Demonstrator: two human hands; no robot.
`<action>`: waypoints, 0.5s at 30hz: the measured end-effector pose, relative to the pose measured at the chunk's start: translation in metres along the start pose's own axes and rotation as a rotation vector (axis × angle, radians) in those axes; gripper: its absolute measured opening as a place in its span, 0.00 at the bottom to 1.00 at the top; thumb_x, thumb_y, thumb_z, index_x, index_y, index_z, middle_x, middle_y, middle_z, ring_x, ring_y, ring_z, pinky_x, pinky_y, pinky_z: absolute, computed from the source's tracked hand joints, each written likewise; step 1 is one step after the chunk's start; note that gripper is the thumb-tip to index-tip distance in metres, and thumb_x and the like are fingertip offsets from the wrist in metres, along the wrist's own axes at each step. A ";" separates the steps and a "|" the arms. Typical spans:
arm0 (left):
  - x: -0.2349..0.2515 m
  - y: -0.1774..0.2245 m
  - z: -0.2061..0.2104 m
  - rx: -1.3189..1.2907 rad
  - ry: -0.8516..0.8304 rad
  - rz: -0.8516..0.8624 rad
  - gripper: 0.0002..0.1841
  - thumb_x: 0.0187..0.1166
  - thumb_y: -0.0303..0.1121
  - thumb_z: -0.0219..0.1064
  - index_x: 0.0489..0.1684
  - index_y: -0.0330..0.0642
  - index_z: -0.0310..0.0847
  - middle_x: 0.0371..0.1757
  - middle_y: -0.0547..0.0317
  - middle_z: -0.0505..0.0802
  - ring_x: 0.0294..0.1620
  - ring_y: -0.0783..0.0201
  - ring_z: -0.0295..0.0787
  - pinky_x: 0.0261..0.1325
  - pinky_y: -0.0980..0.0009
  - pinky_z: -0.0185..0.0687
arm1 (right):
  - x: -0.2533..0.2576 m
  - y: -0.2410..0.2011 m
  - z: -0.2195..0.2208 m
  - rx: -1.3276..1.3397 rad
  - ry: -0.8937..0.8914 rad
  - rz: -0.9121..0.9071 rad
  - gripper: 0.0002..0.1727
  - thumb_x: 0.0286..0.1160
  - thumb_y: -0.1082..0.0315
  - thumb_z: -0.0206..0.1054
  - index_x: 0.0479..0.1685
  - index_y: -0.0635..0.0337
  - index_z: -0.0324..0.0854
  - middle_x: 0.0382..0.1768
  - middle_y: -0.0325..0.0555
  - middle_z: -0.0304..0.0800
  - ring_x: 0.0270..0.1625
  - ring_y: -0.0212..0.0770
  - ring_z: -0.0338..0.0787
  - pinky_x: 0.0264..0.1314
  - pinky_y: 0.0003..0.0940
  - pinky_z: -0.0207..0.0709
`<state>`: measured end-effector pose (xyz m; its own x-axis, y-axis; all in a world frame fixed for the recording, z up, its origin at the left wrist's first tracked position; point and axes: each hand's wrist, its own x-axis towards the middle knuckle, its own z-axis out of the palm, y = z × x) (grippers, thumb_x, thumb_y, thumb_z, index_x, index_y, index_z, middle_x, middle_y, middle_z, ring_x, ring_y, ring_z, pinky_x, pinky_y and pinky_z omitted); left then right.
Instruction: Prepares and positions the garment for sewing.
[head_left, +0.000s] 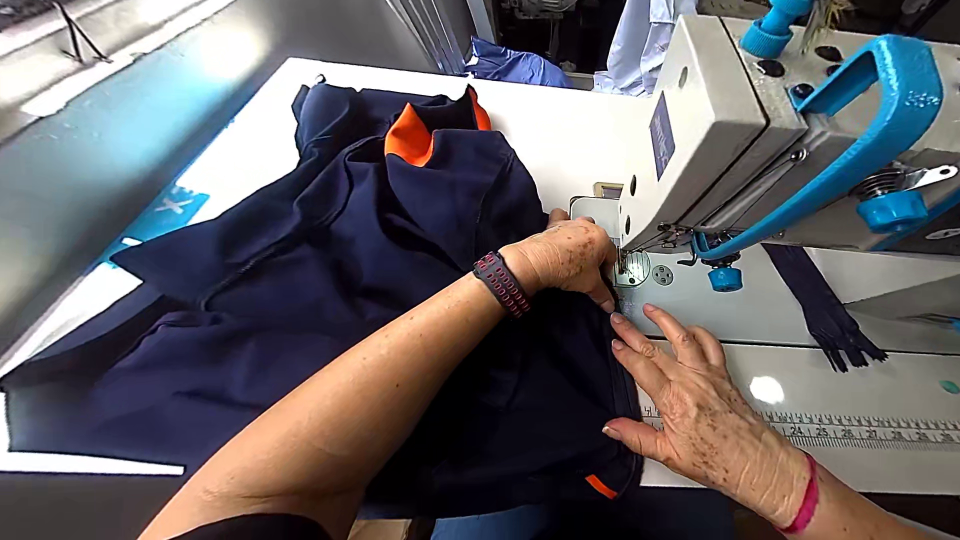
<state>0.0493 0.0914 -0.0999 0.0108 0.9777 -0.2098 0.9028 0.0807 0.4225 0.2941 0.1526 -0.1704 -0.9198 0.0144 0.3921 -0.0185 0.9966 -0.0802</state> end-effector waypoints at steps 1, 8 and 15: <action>0.001 -0.001 0.000 0.003 0.008 0.004 0.20 0.62 0.48 0.84 0.22 0.38 0.89 0.28 0.52 0.89 0.43 0.49 0.83 0.55 0.40 0.62 | 0.000 0.000 0.000 -0.006 -0.001 -0.006 0.44 0.76 0.23 0.44 0.64 0.47 0.88 0.78 0.35 0.84 0.85 0.51 0.73 0.72 0.56 0.65; 0.010 -0.034 -0.009 -0.018 0.154 0.031 0.10 0.71 0.38 0.78 0.34 0.39 0.94 0.39 0.48 0.94 0.56 0.42 0.86 0.55 0.32 0.65 | 0.000 0.000 0.001 -0.004 -0.005 0.024 0.44 0.78 0.23 0.41 0.68 0.46 0.86 0.76 0.35 0.85 0.83 0.52 0.74 0.72 0.57 0.63; 0.078 -0.095 0.029 0.114 0.598 0.283 0.11 0.62 0.50 0.76 0.20 0.57 0.90 0.25 0.68 0.90 0.41 0.57 0.87 0.41 0.45 0.68 | 0.012 0.013 0.006 -0.018 0.022 0.072 0.44 0.77 0.25 0.45 0.64 0.50 0.89 0.78 0.39 0.83 0.83 0.56 0.74 0.69 0.59 0.65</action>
<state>-0.0233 0.1543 -0.1816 0.0435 0.8999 0.4339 0.9403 -0.1837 0.2867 0.2801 0.1653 -0.1718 -0.9099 0.0873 0.4056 0.0543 0.9943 -0.0922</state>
